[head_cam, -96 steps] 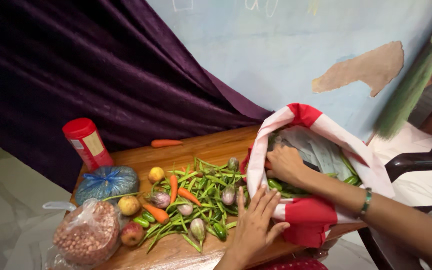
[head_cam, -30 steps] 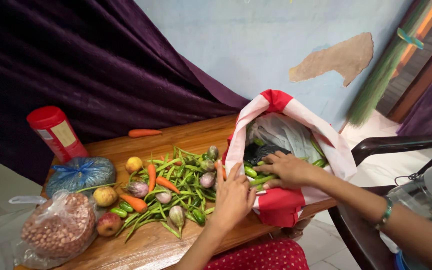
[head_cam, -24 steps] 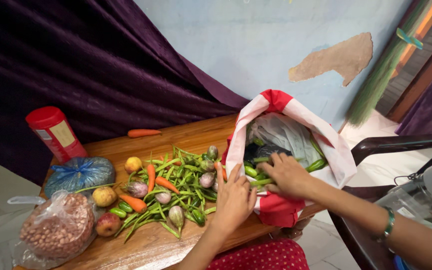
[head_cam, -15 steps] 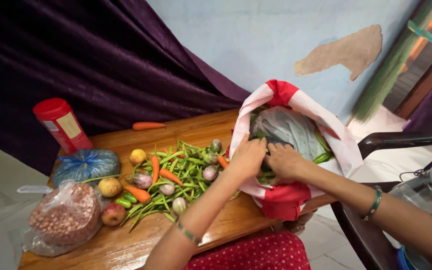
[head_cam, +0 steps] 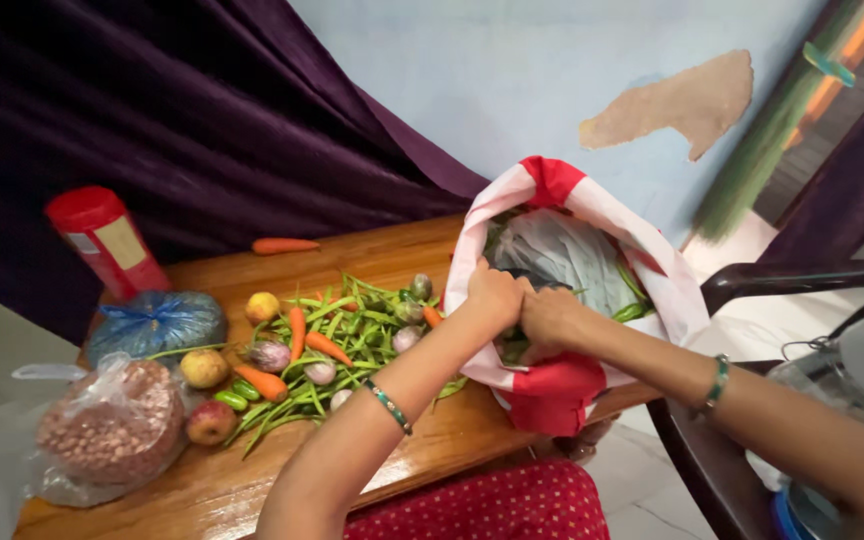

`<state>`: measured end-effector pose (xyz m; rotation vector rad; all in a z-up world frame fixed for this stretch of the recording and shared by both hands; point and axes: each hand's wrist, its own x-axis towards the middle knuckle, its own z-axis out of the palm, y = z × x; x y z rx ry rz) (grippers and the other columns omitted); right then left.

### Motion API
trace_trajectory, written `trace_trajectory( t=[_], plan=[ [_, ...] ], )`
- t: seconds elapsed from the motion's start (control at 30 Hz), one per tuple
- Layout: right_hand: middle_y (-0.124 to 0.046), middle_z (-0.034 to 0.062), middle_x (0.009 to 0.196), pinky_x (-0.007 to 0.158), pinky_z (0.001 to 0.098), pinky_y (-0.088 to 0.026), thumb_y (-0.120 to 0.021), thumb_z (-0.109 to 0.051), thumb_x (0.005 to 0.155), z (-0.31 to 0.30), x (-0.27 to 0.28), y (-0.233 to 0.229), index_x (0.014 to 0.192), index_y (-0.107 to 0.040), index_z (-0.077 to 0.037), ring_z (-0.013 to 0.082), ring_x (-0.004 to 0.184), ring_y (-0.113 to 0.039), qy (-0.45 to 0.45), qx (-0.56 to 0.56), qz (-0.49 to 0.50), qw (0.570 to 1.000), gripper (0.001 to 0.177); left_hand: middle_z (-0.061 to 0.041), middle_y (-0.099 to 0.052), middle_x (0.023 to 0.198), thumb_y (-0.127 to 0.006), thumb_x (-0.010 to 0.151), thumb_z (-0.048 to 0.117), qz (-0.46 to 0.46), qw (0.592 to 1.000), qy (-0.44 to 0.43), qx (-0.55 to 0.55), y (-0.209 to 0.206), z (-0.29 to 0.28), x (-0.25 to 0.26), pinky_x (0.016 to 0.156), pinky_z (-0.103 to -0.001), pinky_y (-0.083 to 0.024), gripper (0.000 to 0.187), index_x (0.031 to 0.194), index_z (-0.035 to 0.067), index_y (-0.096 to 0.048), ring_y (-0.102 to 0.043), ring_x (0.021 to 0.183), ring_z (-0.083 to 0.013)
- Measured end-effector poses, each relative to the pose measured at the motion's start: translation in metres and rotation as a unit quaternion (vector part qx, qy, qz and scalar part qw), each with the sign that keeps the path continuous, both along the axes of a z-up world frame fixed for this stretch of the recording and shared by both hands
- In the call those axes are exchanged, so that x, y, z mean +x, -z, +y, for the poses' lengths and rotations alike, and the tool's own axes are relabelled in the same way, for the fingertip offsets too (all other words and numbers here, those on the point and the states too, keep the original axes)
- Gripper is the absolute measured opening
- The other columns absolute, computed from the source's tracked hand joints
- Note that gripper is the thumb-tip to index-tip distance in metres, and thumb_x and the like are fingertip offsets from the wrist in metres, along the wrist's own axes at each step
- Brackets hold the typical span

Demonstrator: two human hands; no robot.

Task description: The person unpacks groceries from a red and white reusable bag onto a wooden table. They remove a red cylindrical container, a blue plastic bag, a clear bag of beans, several potatoes, green beans, carrots, and other vegetables, placing them on the table.

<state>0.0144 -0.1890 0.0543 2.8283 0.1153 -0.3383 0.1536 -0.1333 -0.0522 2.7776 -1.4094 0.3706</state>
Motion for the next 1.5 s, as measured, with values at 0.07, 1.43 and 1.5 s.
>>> trace_trajectory(
  t=[0.07,1.43,1.5],
  plan=[
    [-0.050,0.0201,0.135,0.095,0.0470,-0.052,-0.086,-0.052,0.066,0.000,-0.012,0.000,0.129,-0.060,-0.004,0.0374,0.110,-0.066,-0.016,0.015,-0.024,0.999,0.083,-0.011,-0.080,0.111,-0.075,0.091,0.025,-0.002,1.000,0.017,0.010,-0.005,0.008,-0.001,0.118,-0.057,-0.031,0.030,0.119,0.015,-0.076,-0.075,0.106,-0.0295],
    [-0.062,0.0074,0.123,0.098,0.0367,-0.050,-0.090,-0.038,0.068,-0.055,-0.003,0.006,0.119,-0.072,-0.022,0.0264,0.114,-0.063,-0.022,0.355,-0.065,0.932,0.056,-0.015,-0.077,0.086,-0.082,0.080,0.034,0.177,0.869,-0.203,-0.416,-0.077,0.278,0.006,0.075,-0.047,-0.058,0.031,0.104,0.013,-0.077,-0.075,0.084,-0.0348],
    [-0.067,0.0068,0.115,0.096,0.0367,-0.051,-0.091,-0.033,0.065,-0.059,0.002,-0.009,0.115,-0.073,-0.020,0.0243,0.111,-0.064,-0.001,0.404,-0.084,0.911,0.054,-0.017,-0.077,0.089,-0.083,0.080,0.038,0.107,0.875,-0.288,-0.375,-0.052,0.298,0.017,0.078,-0.051,-0.055,0.032,0.101,0.014,-0.078,-0.073,0.089,-0.0373]
  ],
)
